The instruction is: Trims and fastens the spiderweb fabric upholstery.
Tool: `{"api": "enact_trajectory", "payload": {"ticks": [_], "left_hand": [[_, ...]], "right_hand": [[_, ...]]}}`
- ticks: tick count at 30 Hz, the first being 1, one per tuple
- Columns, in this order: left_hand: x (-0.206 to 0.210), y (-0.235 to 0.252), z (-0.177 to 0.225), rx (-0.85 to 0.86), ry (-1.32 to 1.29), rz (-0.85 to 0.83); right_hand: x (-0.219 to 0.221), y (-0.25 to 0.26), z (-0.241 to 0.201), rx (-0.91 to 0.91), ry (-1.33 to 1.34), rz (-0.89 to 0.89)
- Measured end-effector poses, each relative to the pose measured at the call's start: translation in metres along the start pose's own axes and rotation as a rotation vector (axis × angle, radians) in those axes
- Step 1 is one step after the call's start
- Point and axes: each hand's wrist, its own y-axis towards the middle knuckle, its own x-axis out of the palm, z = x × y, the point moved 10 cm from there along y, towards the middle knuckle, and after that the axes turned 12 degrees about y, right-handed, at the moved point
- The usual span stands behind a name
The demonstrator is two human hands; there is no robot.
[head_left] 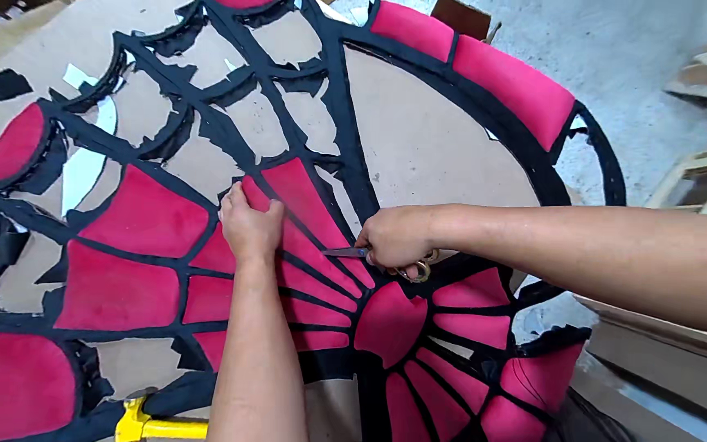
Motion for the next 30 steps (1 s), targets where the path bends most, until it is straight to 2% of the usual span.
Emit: {"api": "enact_trajectory", "payload": {"ticks": [4, 8, 12, 15, 17, 20, 24, 27, 28, 30], "left_hand": [[0.003, 0.002, 0.001, 0.003, 0.019, 0.0], [0.006, 0.0, 0.007, 0.046, 0.075, 0.03], [0.007, 0.0, 0.009, 0.073, 0.09, 0.037], [0.007, -0.002, 0.011, 0.06, 0.129, 0.03], [0.009, -0.005, 0.012, 0.07, 0.16, 0.049], [0.018, -0.022, 0.012, 0.145, 0.179, 0.098], [0.014, -0.001, 0.011, 0.054, 0.19, 0.062], [0.015, 0.002, 0.012, 0.042, 0.207, 0.044], [0.015, 0.002, 0.012, 0.047, 0.205, 0.047], [0.016, 0.005, 0.012, 0.065, 0.198, 0.047]], "right_hand": [[-0.005, -0.003, -0.028, 0.026, -0.181, -0.014], [0.017, -0.013, -0.087, -0.11, -0.522, -0.081], [0.002, -0.011, -0.094, -0.063, -0.487, -0.077], [0.046, -0.019, -0.107, -0.167, -0.568, -0.05], [0.064, -0.018, -0.115, -0.169, -0.528, -0.102], [0.052, -0.016, -0.108, -0.079, -0.23, -0.221], [0.033, 0.008, -0.043, -0.084, 0.468, -0.031], [0.056, 0.026, -0.011, -0.096, 0.97, -0.052], [0.062, 0.029, -0.007, -0.096, 1.075, -0.074], [0.054, 0.029, 0.003, -0.081, 0.989, -0.076]]}}
